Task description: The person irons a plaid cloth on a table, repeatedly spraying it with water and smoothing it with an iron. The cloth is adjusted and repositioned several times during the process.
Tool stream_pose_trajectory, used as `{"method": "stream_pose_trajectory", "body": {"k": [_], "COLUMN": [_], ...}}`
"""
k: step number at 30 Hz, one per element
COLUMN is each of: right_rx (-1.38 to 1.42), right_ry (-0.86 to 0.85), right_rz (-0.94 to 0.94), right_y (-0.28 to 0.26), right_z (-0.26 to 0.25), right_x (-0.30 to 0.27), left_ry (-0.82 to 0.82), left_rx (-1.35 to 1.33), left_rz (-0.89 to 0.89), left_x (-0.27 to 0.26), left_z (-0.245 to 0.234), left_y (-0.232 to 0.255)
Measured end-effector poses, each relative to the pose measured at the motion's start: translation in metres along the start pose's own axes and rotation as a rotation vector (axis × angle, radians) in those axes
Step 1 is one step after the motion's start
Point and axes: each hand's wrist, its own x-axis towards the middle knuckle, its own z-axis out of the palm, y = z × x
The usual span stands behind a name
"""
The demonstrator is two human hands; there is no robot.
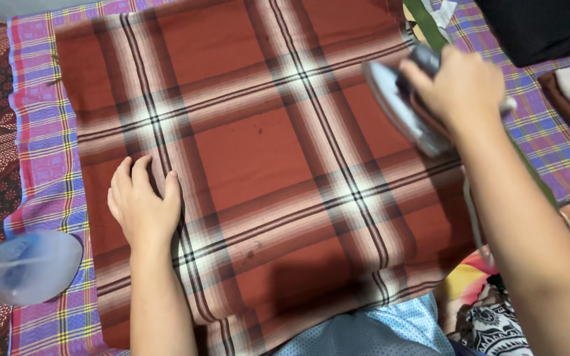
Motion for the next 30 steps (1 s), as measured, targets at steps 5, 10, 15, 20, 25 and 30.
{"method": "stream_pose_trajectory", "body": {"k": [5,10,15,20,25,30], "right_rx": [-0.062,-0.096,-0.019,0.052,0.083,0.000], "right_ry": [-0.174,-0.083,-0.025,0.126,0.158,0.127], "right_rz": [-0.008,-0.042,-0.064,-0.119,-0.141,-0.207], "right_y": [-0.026,-0.050,-0.072,-0.098,-0.104,-0.092], "right_z": [-0.049,-0.052,-0.019,0.004,0.004,-0.018], "right_x": [-0.079,-0.093,-0.047,0.011,0.013,-0.043], "left_ry": [-0.009,-0.012,-0.005,0.010,0.023,0.012], "left_rx": [0.009,0.017,0.027,0.015,0.003,-0.017], "left_rz": [-0.004,-0.009,0.006,0.008,0.014,0.008], "left_x": [0.000,0.000,0.001,0.000,-0.002,-0.002], "left_z": [-0.001,-0.002,-0.001,0.000,0.003,0.001], "left_y": [0.002,0.006,0.005,0.003,-0.001,-0.001]}}
